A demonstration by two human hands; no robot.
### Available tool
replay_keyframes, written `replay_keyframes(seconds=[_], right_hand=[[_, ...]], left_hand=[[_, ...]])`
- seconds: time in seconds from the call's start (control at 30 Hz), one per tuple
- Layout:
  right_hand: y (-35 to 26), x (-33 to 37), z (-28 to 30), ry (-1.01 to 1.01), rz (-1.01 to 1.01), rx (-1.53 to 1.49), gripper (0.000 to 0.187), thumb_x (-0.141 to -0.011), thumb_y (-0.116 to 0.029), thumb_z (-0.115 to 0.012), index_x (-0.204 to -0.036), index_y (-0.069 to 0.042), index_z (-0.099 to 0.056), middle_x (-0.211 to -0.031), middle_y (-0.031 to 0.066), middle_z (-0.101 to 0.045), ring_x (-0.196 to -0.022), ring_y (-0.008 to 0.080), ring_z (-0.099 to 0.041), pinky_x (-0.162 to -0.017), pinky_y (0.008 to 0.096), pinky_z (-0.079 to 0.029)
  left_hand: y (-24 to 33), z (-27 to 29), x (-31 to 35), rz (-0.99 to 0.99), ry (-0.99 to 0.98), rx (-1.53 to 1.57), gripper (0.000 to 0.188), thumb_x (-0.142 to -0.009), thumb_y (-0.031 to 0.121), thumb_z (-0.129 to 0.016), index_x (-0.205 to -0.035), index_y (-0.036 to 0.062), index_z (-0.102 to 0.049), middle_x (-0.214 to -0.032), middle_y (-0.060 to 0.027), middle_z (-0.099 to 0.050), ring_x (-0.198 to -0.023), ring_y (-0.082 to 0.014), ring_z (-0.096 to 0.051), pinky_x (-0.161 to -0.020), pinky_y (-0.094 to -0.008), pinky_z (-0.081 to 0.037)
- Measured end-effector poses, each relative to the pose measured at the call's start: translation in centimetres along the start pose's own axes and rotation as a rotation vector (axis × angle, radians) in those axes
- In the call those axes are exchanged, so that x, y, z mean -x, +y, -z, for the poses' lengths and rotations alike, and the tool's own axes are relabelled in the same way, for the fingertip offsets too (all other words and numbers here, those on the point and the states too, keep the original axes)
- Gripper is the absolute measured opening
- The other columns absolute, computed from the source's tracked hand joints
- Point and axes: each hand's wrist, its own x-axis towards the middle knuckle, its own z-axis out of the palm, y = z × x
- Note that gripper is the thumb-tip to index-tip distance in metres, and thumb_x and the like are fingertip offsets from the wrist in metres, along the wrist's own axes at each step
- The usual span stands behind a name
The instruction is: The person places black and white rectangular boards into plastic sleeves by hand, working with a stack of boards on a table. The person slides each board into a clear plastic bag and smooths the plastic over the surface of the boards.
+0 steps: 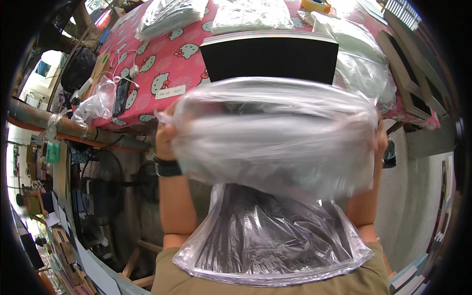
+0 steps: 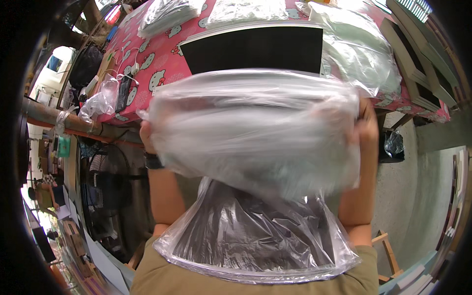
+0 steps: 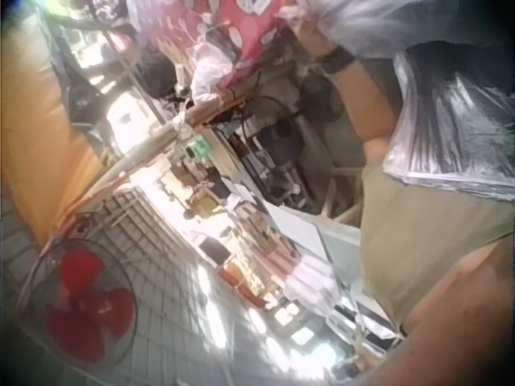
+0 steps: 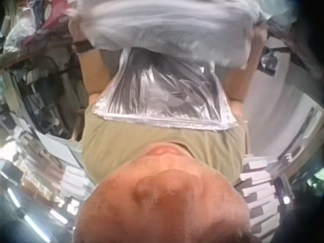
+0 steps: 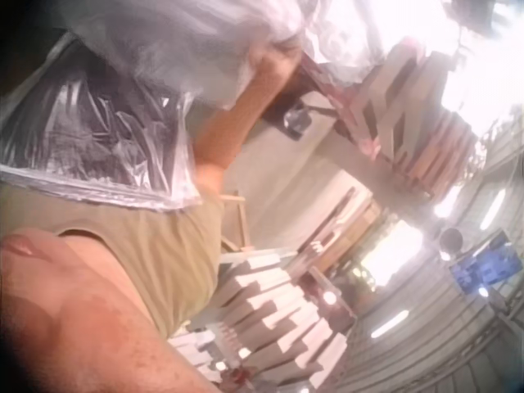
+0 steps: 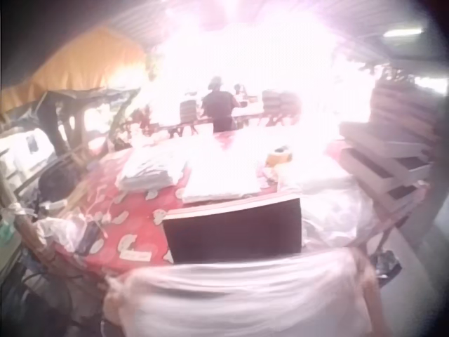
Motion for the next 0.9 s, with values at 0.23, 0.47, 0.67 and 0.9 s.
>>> replay_keyframes(seconds=[0.23,0.47,0.67,0.9], right_hand=[[-0.3,-6.1,3.1,0.54,-0.015,1.38,0.045,-0.078,-0.012,-0.048,-0.122,-0.015,-0.044,-0.05,0.0033,-0.042,-0.047,0.0088,-0.039,-0.049,0.0251,-0.037],[-0.9,-2.3,-0.1,0.539,0.316,1.468,0.039,-0.07,-0.006,-0.058,-0.109,-0.007,-0.056,-0.065,0.0036,-0.054,-0.058,0.0086,-0.045,-0.077,0.0297,-0.041],[-6.4,0.1,-1.4,0.527,-0.064,0.59,0.007,-0.07,-0.005,-0.06,-0.075,0.0,-0.058,-0.068,0.0043,-0.058,-0.057,0.0057,-0.05,-0.06,0.0182,-0.041],[-4.4,1.3,-0.5,0.478,-0.568,0.247,0.015,-0.073,-0.005,-0.059,-0.087,0.001,-0.058,-0.075,0.0049,-0.06,-0.063,0.0083,-0.057,-0.057,0.0188,-0.045]], left_hand=[[-0.2,-2.2,-9.1,-0.561,0.04,-1.263,0.049,-0.066,0.009,-0.064,-0.114,0.0118,-0.051,-0.067,-0.0056,-0.052,-0.059,-0.0103,-0.048,-0.055,-0.0271,-0.04],[-0.5,-1.8,-3.7,-0.805,0.108,-1.446,0.051,-0.058,-0.002,-0.061,-0.106,0.0139,-0.058,-0.069,-0.0076,-0.054,-0.058,-0.0138,-0.051,-0.055,-0.0253,-0.04],[6.3,-4.3,-0.6,-0.035,-0.002,-0.872,0.009,-0.066,0.003,-0.062,-0.073,-0.0024,-0.061,-0.061,-0.0012,-0.057,-0.053,-0.0042,-0.048,-0.05,-0.0176,-0.035],[3.8,0.0,-0.4,0.578,-0.248,-0.494,0.011,-0.07,0.007,-0.057,-0.074,-0.0034,-0.059,-0.066,-0.0007,-0.056,-0.057,-0.0047,-0.048,-0.049,-0.0191,-0.036]])
